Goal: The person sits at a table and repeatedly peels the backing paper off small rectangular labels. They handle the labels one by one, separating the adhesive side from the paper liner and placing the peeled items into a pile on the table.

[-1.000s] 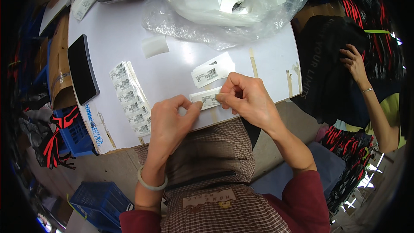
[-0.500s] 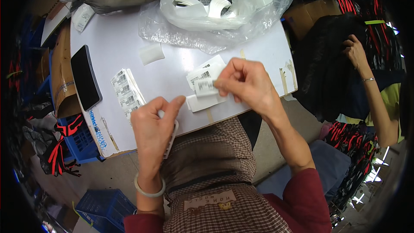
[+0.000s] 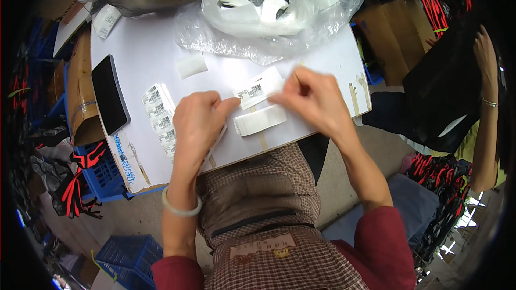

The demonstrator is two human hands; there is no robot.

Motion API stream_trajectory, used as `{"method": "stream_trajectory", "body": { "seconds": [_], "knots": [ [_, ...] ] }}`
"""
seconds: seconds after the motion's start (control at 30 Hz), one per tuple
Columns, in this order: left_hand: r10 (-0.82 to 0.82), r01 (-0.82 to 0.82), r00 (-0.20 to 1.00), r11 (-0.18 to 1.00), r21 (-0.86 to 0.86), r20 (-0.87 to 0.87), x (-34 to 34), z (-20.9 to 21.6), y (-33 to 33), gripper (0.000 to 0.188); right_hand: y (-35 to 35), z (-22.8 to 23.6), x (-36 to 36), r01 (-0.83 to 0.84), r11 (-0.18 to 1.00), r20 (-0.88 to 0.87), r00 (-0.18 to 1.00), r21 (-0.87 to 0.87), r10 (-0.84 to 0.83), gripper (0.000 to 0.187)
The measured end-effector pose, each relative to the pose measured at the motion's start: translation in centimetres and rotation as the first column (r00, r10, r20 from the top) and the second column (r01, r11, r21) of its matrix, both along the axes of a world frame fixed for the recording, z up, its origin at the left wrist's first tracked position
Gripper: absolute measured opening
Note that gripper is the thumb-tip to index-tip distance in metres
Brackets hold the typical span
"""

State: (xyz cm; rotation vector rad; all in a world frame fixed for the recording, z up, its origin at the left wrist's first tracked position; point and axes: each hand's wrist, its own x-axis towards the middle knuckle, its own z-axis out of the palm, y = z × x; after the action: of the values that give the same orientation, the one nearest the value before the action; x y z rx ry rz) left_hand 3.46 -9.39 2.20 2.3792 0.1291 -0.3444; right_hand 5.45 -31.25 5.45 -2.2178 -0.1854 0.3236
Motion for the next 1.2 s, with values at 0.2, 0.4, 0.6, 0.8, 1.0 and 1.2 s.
{"method": "stream_trajectory", "body": {
  "seconds": [0.2, 0.4, 0.6, 0.8, 1.0, 1.2],
  "knots": [
    [-0.031, -0.110, 0.955, 0.888, -0.447, -0.296, -7.1, 2.4, 3.7, 0.034, -1.5, -6.1, -12.2, -0.205, 0.977, 0.090, 0.976, 0.053, 0.200, 0.010],
    [0.030, -0.204, 0.927, 0.876, -0.437, -0.373, -10.4, 1.5, 4.9, 0.032, 2.9, -13.6, -14.1, -0.287, 0.941, 0.031, 0.954, -0.178, 0.297, 0.017],
    [0.103, -0.334, 0.895, 0.801, -0.497, -0.434, -12.3, 1.4, 5.3, 0.033, 4.9, -19.5, -14.0, -0.169, 0.948, 0.347, 0.901, -0.270, 0.260, 0.028],
    [0.137, -0.382, 0.878, 0.778, -0.498, -0.459, -13.3, 1.0, 5.2, 0.032, 8.4, -22.2, -13.2, 0.004, 0.945, 0.157, 0.986, -0.327, 0.050, 0.040],
    [0.141, -0.404, 0.876, 0.735, -0.544, -0.461, -15.1, 0.9, 6.0, 0.029, 7.8, -21.3, -13.4, 0.032, 0.996, 0.009, 0.999, 0.085, -0.033, 0.040],
    [0.153, -0.426, 0.872, 0.708, -0.564, -0.465, -15.4, 1.5, 5.7, 0.031, 4.3, -14.3, -12.8, 0.382, 0.862, -0.617, 0.779, 0.333, -0.107, 0.041]
  ]
}}
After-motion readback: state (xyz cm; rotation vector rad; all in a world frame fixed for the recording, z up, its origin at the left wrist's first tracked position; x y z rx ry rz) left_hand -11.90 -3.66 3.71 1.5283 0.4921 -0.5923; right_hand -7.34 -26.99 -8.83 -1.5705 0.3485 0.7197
